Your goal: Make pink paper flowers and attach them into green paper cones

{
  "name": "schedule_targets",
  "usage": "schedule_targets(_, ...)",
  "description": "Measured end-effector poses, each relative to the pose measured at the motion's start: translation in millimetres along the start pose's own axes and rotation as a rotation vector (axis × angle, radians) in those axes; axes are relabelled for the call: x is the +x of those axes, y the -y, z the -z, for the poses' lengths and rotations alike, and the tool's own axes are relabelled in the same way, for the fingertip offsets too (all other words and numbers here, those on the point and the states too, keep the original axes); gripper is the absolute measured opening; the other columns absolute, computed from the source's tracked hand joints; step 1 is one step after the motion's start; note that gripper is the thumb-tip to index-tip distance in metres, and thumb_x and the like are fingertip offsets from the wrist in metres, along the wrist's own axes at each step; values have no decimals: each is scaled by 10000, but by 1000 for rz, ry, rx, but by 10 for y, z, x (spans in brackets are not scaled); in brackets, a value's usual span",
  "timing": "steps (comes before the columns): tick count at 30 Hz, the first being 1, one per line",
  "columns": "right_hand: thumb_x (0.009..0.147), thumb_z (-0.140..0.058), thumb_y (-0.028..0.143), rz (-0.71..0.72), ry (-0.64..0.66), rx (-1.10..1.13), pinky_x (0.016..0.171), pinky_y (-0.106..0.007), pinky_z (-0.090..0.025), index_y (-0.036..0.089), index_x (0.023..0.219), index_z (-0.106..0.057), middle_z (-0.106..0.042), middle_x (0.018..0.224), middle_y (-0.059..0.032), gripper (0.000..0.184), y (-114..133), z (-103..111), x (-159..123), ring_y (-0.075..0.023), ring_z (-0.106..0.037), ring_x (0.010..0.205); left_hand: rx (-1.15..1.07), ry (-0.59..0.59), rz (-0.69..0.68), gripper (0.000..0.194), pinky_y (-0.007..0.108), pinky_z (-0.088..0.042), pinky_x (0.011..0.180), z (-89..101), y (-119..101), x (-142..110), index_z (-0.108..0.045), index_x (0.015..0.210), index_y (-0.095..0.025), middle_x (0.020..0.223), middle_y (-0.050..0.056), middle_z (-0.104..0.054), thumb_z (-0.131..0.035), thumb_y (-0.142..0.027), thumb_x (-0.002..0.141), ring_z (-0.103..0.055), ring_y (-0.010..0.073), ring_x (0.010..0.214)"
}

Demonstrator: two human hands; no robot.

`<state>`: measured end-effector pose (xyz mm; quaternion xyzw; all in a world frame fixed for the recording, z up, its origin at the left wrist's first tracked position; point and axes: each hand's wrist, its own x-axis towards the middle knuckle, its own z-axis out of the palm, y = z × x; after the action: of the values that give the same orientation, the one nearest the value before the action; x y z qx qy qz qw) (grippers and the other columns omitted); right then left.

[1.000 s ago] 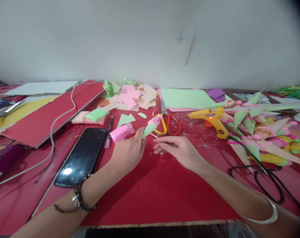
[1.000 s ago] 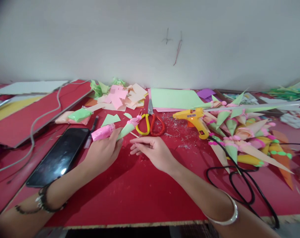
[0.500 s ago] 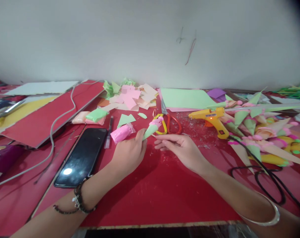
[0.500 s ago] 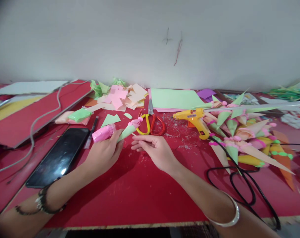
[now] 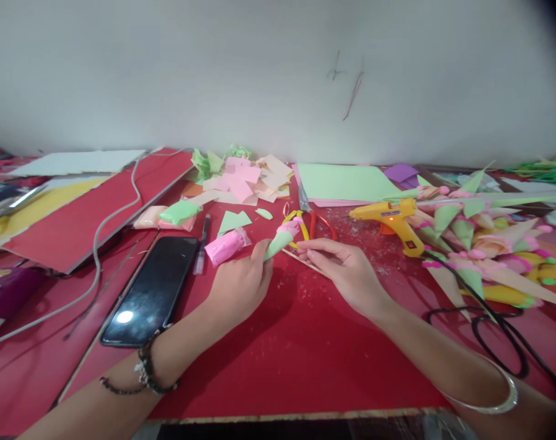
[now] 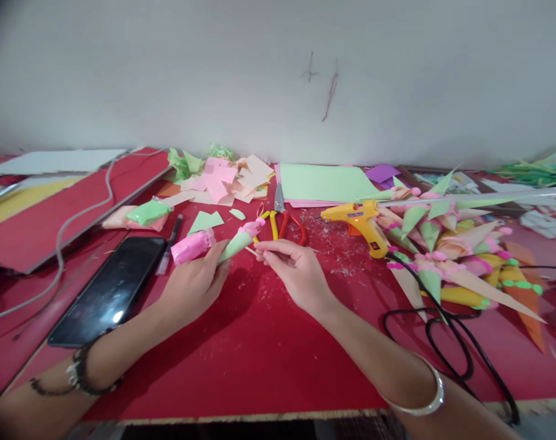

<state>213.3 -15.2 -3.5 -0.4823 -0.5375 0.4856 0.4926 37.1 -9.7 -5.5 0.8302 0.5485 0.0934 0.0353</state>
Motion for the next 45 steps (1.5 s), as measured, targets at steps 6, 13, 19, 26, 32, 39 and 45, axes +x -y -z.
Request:
schedule_targets(6,751,-554,339,11,-41,-37,515,-228,-454,184,724,-642,-594,614,2,181,-7,49,4,-87,-538,521,-18,6,-28,355,232,-376,447,-15,5,-4,-351,1175,-106,677,65,-632,-253,-258,869,-594,178,539)
schedule_targets(13,718,-601,285,205,-121,35,875,-316,-409,235,671,-656,-569,940,-10,88,-86,73,65,-155,-507,985,-81,76,-108,364,238,-415,477,15,-31,-18,-320,1197,-109,713,65,-637,-266,-234,859,-600,170,556)
schedule_targets(19,691,-632,297,2,12,297,863,-335,-444,252,668,-652,-535,1097,11,54,-23,46,39,-158,-518,1009,-138,125,-204,383,265,-443,549,22,-46,-27,-289,1235,-124,772,79,-651,-261,-244,872,-622,188,641)
schedule_targets(26,727,-600,272,100,112,208,838,-300,-423,239,647,-641,-536,1014,-5,96,-3,28,4,-146,-509,974,-385,214,-212,380,261,-424,562,17,-60,-33,-299,1231,-152,776,51,-624,-305,-239,861,-591,172,648)
schedule_targets(32,757,-560,223,126,235,195,827,-293,-407,219,638,-607,-526,954,-4,128,2,8,-40,-124,-522,888,-1026,346,-86,203,230,-410,656,60,-97,-43,-450,1010,-172,816,3,-522,-413,-246,825,-499,101,720)
schedule_targets(39,703,-612,218,168,313,111,776,-293,-397,189,571,-556,-512,877,-18,146,43,-23,-82,-140,-497,866,-1498,802,-39,148,182,-240,444,76,-96,-60,-397,880,-168,592,-80,-337,-459,-286,815,-299,28,473)
schedule_targets(45,706,-612,244,183,-31,167,613,-220,-402,205,613,-546,-464,622,44,121,53,61,-16,-78,-456,612,-1564,710,37,166,196,-216,456,22,-122,-48,-360,753,-168,595,-74,-327,-464,-282,814,-280,28,491)
